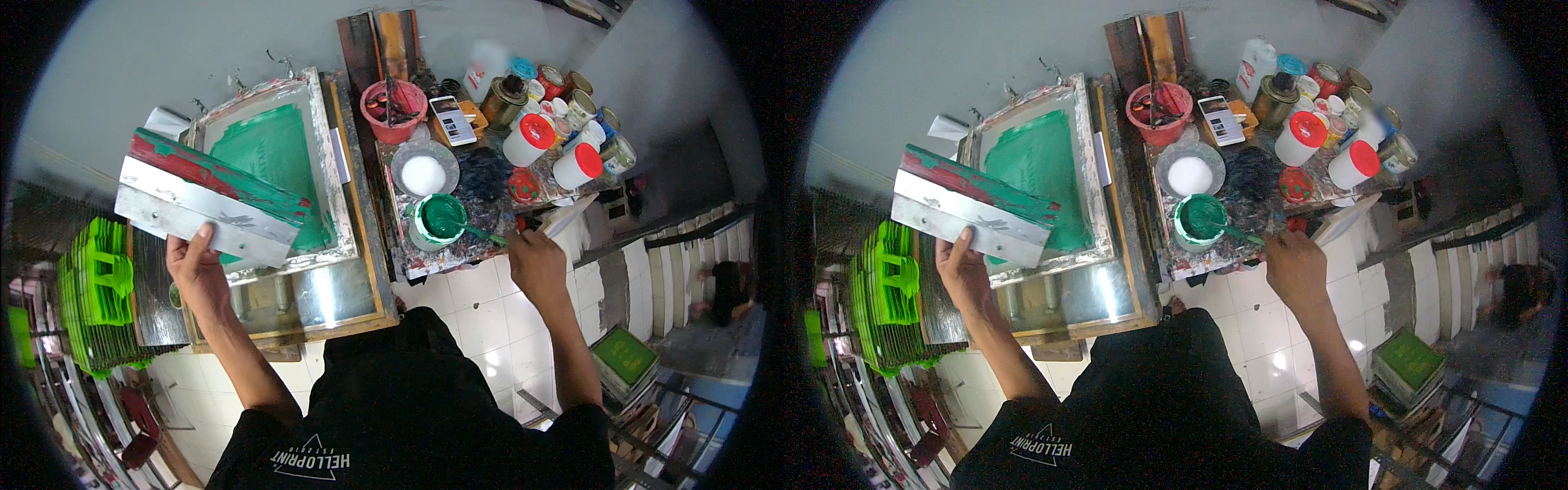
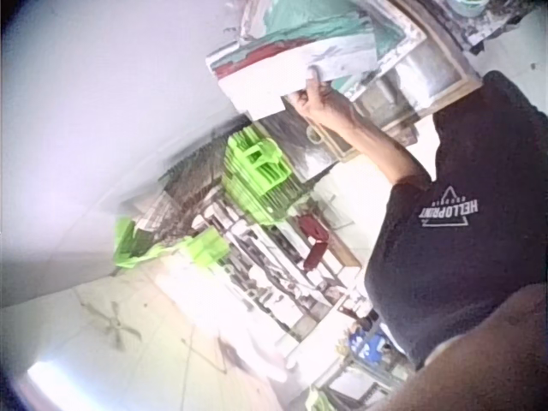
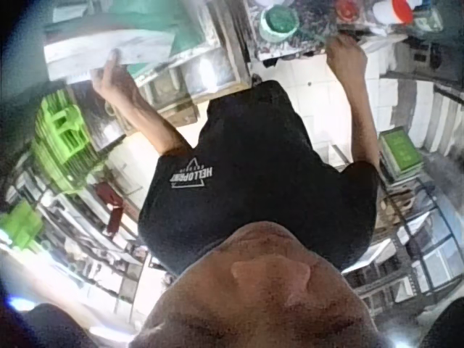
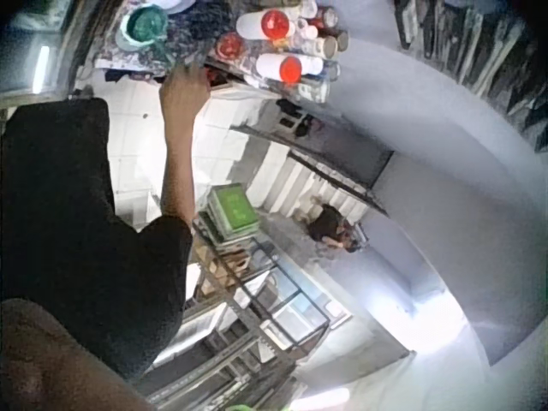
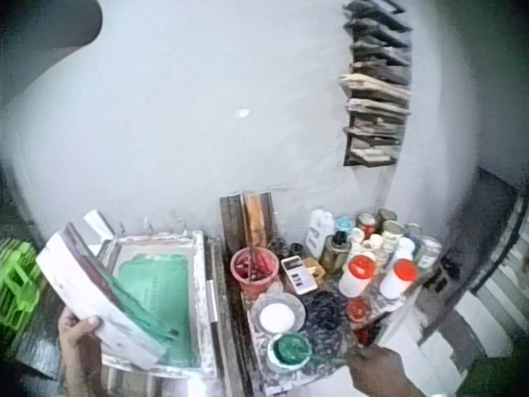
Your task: The person performs screen printing on a tote bag by placing it on a printing frame, applying green ink with a squeegee, and سپس scraping the excess ink back into a container with a small paddle.
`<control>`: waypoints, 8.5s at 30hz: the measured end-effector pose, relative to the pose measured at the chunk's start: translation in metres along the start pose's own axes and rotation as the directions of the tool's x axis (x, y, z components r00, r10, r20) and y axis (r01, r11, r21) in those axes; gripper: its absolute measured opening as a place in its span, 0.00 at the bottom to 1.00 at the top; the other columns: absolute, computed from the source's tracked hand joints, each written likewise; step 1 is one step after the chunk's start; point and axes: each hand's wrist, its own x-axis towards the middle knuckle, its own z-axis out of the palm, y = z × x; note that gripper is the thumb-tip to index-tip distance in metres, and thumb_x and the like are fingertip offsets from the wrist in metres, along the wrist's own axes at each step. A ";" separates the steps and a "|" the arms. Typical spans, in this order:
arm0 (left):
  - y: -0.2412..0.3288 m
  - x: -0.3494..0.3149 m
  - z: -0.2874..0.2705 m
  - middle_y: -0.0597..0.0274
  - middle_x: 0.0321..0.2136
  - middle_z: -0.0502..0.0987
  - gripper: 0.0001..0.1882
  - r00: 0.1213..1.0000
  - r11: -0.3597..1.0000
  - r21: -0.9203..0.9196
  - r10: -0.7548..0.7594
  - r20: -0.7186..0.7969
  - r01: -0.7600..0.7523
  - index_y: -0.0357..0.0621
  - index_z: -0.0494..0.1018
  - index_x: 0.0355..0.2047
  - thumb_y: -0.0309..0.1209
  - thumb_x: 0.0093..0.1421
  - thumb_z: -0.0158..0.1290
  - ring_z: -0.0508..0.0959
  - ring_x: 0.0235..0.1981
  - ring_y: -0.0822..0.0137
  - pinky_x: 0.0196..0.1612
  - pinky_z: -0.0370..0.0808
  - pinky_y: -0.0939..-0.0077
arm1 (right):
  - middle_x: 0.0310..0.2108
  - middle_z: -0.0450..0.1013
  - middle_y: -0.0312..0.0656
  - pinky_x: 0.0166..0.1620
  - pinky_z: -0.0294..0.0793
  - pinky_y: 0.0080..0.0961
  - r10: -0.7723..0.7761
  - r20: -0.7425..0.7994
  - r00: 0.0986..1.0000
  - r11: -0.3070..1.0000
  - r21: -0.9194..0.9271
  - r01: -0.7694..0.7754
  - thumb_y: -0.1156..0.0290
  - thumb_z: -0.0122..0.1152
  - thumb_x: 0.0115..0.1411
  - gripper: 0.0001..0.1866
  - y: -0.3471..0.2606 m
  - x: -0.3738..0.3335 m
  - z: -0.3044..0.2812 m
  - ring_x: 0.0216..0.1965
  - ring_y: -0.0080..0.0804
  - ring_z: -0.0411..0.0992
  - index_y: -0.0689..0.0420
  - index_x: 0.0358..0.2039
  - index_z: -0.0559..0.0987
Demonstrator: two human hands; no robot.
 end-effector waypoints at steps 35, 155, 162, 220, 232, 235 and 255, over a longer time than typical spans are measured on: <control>-0.090 0.351 -0.001 0.49 0.43 0.81 0.23 0.578 -0.035 0.628 -0.432 0.692 -0.778 0.51 0.78 0.50 0.33 0.52 0.60 0.80 0.46 0.48 0.50 0.76 0.56 | 0.22 0.71 0.31 0.27 0.64 0.18 0.814 0.056 0.578 0.340 0.761 -0.552 0.73 0.59 0.62 0.06 -0.017 -0.089 0.039 0.25 0.18 0.67 0.60 0.29 0.79; -0.041 -0.020 -0.215 0.39 0.46 0.74 0.67 0.998 0.487 0.873 -0.023 0.051 -0.034 0.26 0.46 0.67 0.37 0.34 0.78 0.74 0.44 0.45 0.49 0.71 0.57 | 0.37 0.77 0.50 0.44 0.76 0.36 -0.705 -0.154 0.692 0.540 0.516 0.665 0.78 0.61 0.54 0.08 -0.357 0.261 0.121 0.40 0.50 0.76 0.59 0.36 0.81; -0.042 -0.020 -0.214 0.41 0.45 0.74 0.67 0.998 0.472 0.882 -0.057 0.036 -0.005 0.25 0.47 0.67 0.38 0.34 0.78 0.74 0.44 0.45 0.48 0.71 0.57 | 0.35 0.76 0.50 0.47 0.74 0.41 -0.420 -0.136 0.897 0.806 0.399 0.438 0.81 0.57 0.52 0.10 -0.325 0.336 0.135 0.44 0.50 0.74 0.60 0.35 0.80; -0.037 -0.021 -0.217 0.42 0.42 0.73 0.67 0.995 0.380 0.925 -0.072 0.065 -0.033 0.25 0.47 0.67 0.44 0.35 0.77 0.75 0.42 0.45 0.47 0.72 0.58 | 0.36 0.75 0.50 0.45 0.74 0.37 -0.693 -0.119 0.711 0.570 0.514 0.641 0.81 0.58 0.53 0.10 -0.412 0.301 0.136 0.42 0.50 0.73 0.61 0.36 0.80; -0.038 -0.019 -0.215 0.41 0.43 0.73 0.67 0.997 0.434 0.900 -0.059 0.057 -0.025 0.25 0.47 0.66 0.43 0.36 0.76 0.75 0.43 0.46 0.48 0.72 0.57 | 0.39 0.75 0.51 0.47 0.74 0.40 -0.670 -0.150 0.727 0.621 0.423 0.660 0.80 0.58 0.53 0.09 -0.391 0.297 0.139 0.43 0.51 0.74 0.61 0.36 0.80; -0.039 -0.021 -0.217 0.42 0.42 0.73 0.66 0.997 0.437 0.899 -0.044 0.057 -0.032 0.24 0.47 0.66 0.44 0.36 0.76 0.74 0.43 0.46 0.48 0.72 0.56 | 0.39 0.76 0.50 0.46 0.75 0.40 -0.831 -0.104 0.546 0.372 0.626 0.686 0.80 0.58 0.53 0.09 -0.420 0.250 0.112 0.43 0.50 0.74 0.60 0.36 0.80; -0.044 -0.022 -0.217 0.41 0.42 0.73 0.67 0.992 0.416 0.901 0.038 0.117 -0.122 0.25 0.44 0.67 0.48 0.39 0.73 0.74 0.41 0.45 0.46 0.71 0.56 | 0.30 0.77 0.45 0.36 0.76 0.35 -0.921 0.111 0.373 0.312 0.785 0.535 0.77 0.63 0.51 0.06 -0.436 0.227 0.087 0.34 0.46 0.76 0.58 0.31 0.82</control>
